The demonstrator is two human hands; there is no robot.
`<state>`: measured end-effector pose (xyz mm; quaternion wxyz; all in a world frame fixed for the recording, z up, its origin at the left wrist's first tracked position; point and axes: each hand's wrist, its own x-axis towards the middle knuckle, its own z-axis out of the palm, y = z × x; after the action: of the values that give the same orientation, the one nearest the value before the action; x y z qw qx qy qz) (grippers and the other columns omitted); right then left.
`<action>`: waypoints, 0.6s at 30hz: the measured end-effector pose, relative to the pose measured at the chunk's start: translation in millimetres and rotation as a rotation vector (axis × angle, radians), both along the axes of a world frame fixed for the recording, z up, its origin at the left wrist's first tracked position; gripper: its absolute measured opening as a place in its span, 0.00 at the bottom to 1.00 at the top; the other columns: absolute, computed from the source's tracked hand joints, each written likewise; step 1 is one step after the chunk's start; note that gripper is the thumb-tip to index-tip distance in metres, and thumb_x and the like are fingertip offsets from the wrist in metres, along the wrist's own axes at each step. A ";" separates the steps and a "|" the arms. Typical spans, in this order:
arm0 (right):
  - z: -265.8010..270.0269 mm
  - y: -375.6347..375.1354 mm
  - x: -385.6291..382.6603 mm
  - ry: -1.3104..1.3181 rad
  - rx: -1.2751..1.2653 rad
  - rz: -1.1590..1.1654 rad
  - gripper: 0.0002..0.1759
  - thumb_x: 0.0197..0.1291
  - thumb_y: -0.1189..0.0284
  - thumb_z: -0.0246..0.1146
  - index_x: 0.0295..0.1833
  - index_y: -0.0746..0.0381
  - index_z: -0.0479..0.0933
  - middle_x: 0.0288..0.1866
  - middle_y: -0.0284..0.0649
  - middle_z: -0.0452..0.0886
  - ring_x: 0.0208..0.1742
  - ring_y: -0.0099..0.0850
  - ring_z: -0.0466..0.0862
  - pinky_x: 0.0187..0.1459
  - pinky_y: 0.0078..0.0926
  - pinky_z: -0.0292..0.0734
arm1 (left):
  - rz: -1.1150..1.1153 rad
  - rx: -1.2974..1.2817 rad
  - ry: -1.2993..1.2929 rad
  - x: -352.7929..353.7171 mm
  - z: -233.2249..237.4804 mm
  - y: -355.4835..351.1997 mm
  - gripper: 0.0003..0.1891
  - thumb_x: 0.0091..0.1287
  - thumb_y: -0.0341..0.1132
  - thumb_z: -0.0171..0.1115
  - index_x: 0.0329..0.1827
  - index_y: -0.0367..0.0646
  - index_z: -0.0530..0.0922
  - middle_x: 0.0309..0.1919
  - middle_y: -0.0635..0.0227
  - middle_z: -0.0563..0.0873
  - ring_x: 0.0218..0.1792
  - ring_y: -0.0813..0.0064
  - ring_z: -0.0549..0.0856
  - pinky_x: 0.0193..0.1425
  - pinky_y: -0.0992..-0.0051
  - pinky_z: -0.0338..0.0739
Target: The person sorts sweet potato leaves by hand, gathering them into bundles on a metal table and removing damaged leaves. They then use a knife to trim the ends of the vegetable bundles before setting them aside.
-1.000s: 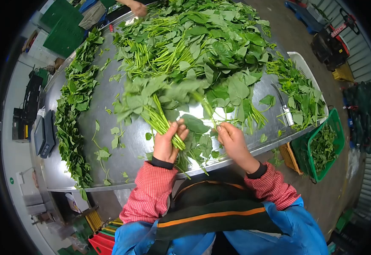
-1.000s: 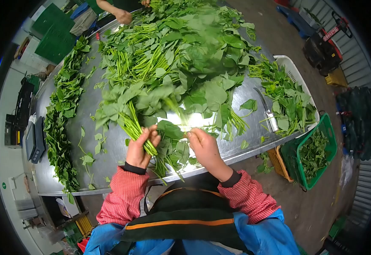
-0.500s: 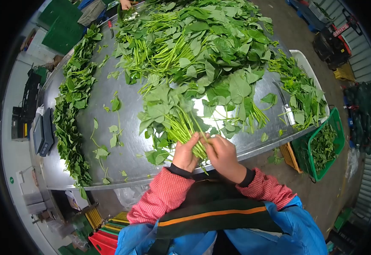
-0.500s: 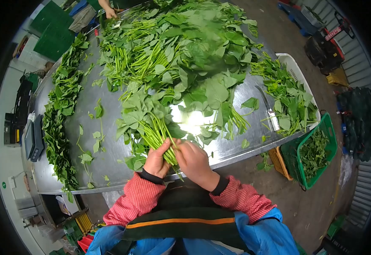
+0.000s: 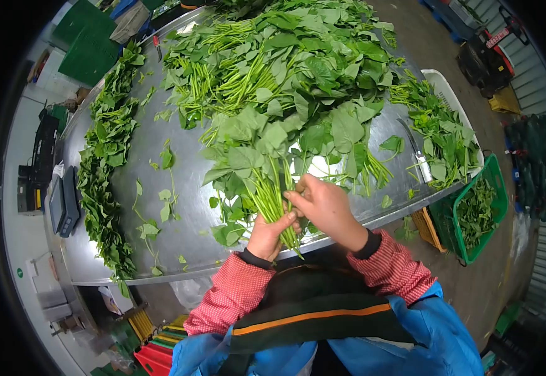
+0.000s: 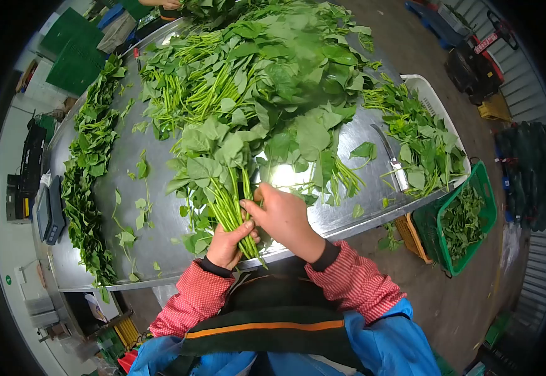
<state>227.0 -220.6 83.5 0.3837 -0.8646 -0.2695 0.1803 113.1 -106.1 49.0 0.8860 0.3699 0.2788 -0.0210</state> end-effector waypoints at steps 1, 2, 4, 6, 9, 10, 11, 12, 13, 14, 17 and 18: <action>-7.2 0.4 2.0 0.089 0.033 -0.006 0.15 0.57 0.61 0.64 0.34 0.63 0.75 0.19 0.43 0.79 0.23 0.42 0.81 0.26 0.36 0.73 | -0.018 0.015 -0.011 -1.0 0.1 -2.3 0.10 0.66 0.26 0.59 0.48 0.42 0.71 0.36 0.67 0.80 0.32 0.77 0.80 0.37 0.74 0.80; -14.7 0.7 3.5 0.177 0.066 -0.010 0.14 0.57 0.62 0.64 0.33 0.63 0.74 0.19 0.43 0.79 0.23 0.42 0.81 0.26 0.36 0.73 | -0.032 0.030 -0.003 -0.7 1.4 -2.9 0.10 0.67 0.28 0.59 0.49 0.43 0.71 0.35 0.70 0.78 0.31 0.77 0.79 0.36 0.75 0.80; -7.7 -0.9 2.9 0.310 0.128 -0.023 0.13 0.57 0.65 0.63 0.31 0.63 0.72 0.18 0.43 0.78 0.22 0.43 0.80 0.25 0.35 0.73 | -0.005 -0.054 0.044 0.5 4.7 -2.7 0.10 0.68 0.30 0.58 0.50 0.43 0.71 0.35 0.70 0.78 0.31 0.78 0.79 0.36 0.75 0.79; -12.9 -2.3 -3.2 0.189 0.124 -0.025 0.12 0.57 0.66 0.63 0.31 0.63 0.72 0.18 0.42 0.78 0.21 0.43 0.80 0.25 0.34 0.73 | 0.024 -0.102 0.090 -2.0 -1.0 -2.3 0.09 0.70 0.33 0.55 0.50 0.43 0.71 0.35 0.69 0.79 0.31 0.79 0.78 0.35 0.76 0.79; -10.9 -4.8 -13.4 -0.064 0.196 0.155 0.10 0.56 0.69 0.62 0.33 0.64 0.71 0.23 0.42 0.77 0.25 0.41 0.80 0.27 0.34 0.74 | 0.069 -0.171 0.065 -4.1 -13.5 -0.9 0.10 0.70 0.33 0.55 0.52 0.43 0.72 0.37 0.68 0.81 0.32 0.78 0.79 0.36 0.76 0.79; -14.1 -6.3 -16.0 -0.241 0.253 0.277 0.09 0.56 0.70 0.62 0.34 0.64 0.71 0.24 0.42 0.77 0.27 0.40 0.80 0.28 0.34 0.74 | 0.101 -0.133 0.095 -1.4 -16.8 -0.4 0.11 0.69 0.33 0.57 0.53 0.42 0.73 0.38 0.67 0.81 0.34 0.76 0.80 0.40 0.74 0.79; -15.7 -8.0 -18.5 -0.417 0.308 0.399 0.08 0.56 0.72 0.61 0.34 0.65 0.71 0.26 0.41 0.76 0.28 0.39 0.80 0.29 0.33 0.74 | 0.132 -0.128 0.109 -1.6 -17.3 -0.7 0.12 0.69 0.33 0.57 0.53 0.42 0.73 0.38 0.67 0.81 0.34 0.76 0.80 0.40 0.73 0.79; -7.8 -12.0 -20.7 -0.415 0.269 0.510 0.06 0.54 0.75 0.60 0.34 0.64 0.69 0.28 0.41 0.73 0.31 0.38 0.78 0.31 0.31 0.74 | 0.163 -0.123 0.122 2.0 -3.6 -1.7 0.12 0.68 0.33 0.58 0.53 0.41 0.73 0.38 0.67 0.81 0.35 0.75 0.80 0.41 0.73 0.79; -4.6 -15.3 -23.5 -0.428 0.281 0.547 0.06 0.54 0.75 0.59 0.34 0.64 0.69 0.28 0.40 0.73 0.30 0.38 0.78 0.31 0.31 0.74 | 0.193 -0.117 0.136 4.2 3.9 -2.2 0.13 0.68 0.33 0.58 0.53 0.41 0.73 0.37 0.67 0.81 0.35 0.74 0.80 0.42 0.72 0.78; -2.6 -18.4 -25.8 -0.443 0.294 0.583 0.06 0.53 0.75 0.59 0.34 0.63 0.68 0.27 0.40 0.73 0.29 0.38 0.78 0.31 0.30 0.74 | 0.164 0.052 0.111 0.4 -21.7 2.5 0.13 0.67 0.33 0.60 0.52 0.40 0.73 0.35 0.67 0.80 0.34 0.73 0.80 0.41 0.71 0.77; 8.4 -21.9 -34.1 -0.467 0.328 0.584 0.06 0.53 0.75 0.59 0.33 0.62 0.67 0.26 0.40 0.72 0.28 0.38 0.77 0.29 0.31 0.73 | 0.144 0.031 -0.019 5.3 -5.5 2.2 0.10 0.67 0.32 0.59 0.48 0.40 0.73 0.31 0.68 0.79 0.30 0.74 0.78 0.37 0.77 0.74; 9.3 -22.4 -34.7 -0.426 0.327 0.528 0.06 0.53 0.75 0.59 0.33 0.63 0.68 0.26 0.41 0.72 0.28 0.38 0.77 0.29 0.31 0.73 | 0.175 0.051 0.014 7.2 -2.6 -0.9 0.08 0.68 0.32 0.58 0.46 0.40 0.73 0.30 0.69 0.78 0.30 0.75 0.79 0.37 0.78 0.76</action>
<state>192.3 -243.1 92.8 0.3925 -0.7108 -0.5821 0.0437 120.3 -107.0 46.4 0.8727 0.3665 0.3167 0.0612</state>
